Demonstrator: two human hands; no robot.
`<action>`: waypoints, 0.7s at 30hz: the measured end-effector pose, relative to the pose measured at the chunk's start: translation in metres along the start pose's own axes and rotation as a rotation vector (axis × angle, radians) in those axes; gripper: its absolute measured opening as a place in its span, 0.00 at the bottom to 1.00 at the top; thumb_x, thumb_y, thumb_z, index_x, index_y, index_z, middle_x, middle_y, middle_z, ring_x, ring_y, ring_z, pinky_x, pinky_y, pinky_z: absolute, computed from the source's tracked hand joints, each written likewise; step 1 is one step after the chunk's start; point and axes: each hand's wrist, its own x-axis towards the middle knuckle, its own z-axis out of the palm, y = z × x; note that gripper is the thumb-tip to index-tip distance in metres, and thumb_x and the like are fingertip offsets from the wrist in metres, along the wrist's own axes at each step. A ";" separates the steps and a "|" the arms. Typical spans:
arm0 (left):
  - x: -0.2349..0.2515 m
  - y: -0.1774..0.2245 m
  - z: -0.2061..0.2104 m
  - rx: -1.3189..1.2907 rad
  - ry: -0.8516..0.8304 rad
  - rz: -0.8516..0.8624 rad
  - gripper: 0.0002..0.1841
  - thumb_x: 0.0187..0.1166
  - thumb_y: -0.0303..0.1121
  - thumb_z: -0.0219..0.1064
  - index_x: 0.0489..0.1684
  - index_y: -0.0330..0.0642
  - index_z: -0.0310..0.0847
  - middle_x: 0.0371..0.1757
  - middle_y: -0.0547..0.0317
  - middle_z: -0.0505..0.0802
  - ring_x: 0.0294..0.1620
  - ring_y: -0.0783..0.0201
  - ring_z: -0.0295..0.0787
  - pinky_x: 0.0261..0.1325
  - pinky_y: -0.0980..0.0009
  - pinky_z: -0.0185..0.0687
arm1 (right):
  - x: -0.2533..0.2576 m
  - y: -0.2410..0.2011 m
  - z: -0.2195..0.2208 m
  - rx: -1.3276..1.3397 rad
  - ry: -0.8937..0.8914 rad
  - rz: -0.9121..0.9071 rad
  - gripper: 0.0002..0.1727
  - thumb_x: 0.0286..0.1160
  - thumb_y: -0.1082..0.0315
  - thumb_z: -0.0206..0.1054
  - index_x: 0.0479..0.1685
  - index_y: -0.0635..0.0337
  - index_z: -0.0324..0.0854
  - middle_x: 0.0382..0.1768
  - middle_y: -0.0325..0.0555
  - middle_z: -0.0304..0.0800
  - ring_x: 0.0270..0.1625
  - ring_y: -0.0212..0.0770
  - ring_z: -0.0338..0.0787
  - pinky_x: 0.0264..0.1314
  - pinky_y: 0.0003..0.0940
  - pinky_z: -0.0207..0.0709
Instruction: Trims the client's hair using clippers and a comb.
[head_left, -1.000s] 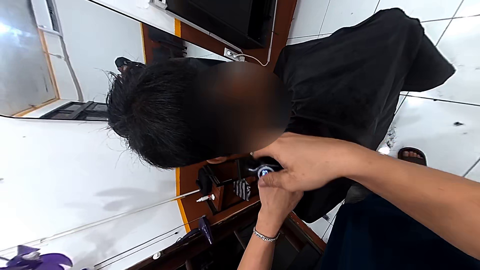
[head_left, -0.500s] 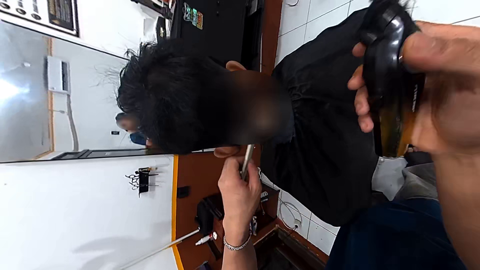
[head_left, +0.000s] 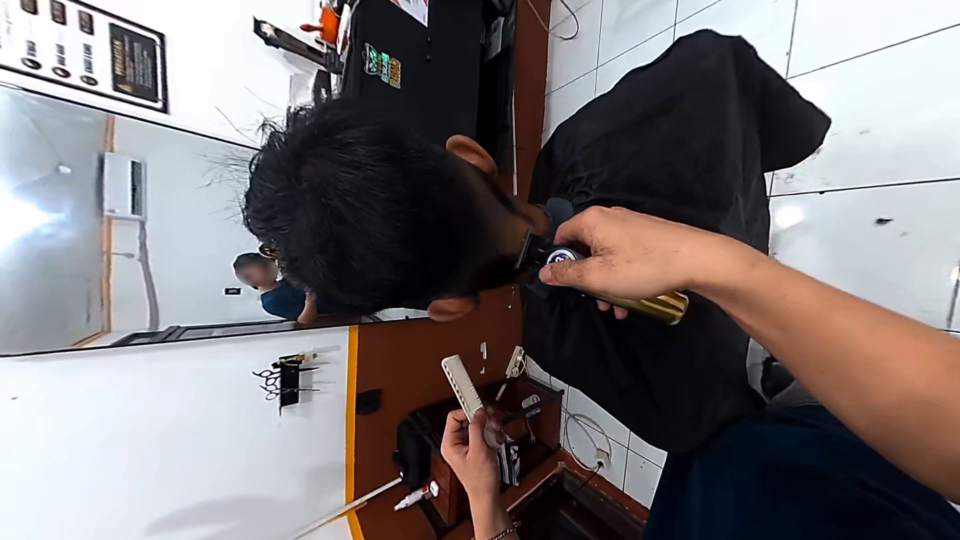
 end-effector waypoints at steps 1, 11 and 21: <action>-0.005 -0.013 -0.002 0.013 0.063 -0.041 0.08 0.81 0.20 0.52 0.33 0.38 0.75 0.21 0.63 0.91 0.14 0.74 0.85 0.16 0.79 0.82 | 0.001 -0.004 -0.003 -0.014 -0.005 0.006 0.20 0.88 0.49 0.62 0.44 0.59 0.84 0.22 0.42 0.87 0.17 0.34 0.87 0.20 0.31 0.85; -0.065 -0.105 -0.023 0.304 0.196 -0.388 0.08 0.81 0.20 0.60 0.30 0.31 0.77 0.14 0.61 0.83 0.09 0.73 0.76 0.14 0.77 0.76 | 0.010 -0.010 -0.010 -0.105 -0.028 -0.122 0.19 0.87 0.49 0.63 0.50 0.57 0.84 0.23 0.39 0.84 0.17 0.31 0.83 0.20 0.29 0.81; -0.140 -0.177 -0.037 0.575 0.015 -0.743 0.11 0.84 0.27 0.64 0.31 0.29 0.80 0.19 0.52 0.83 0.15 0.62 0.77 0.22 0.63 0.78 | 0.010 -0.009 -0.009 -0.090 -0.027 -0.173 0.18 0.87 0.49 0.63 0.47 0.55 0.84 0.23 0.36 0.81 0.18 0.28 0.80 0.20 0.26 0.76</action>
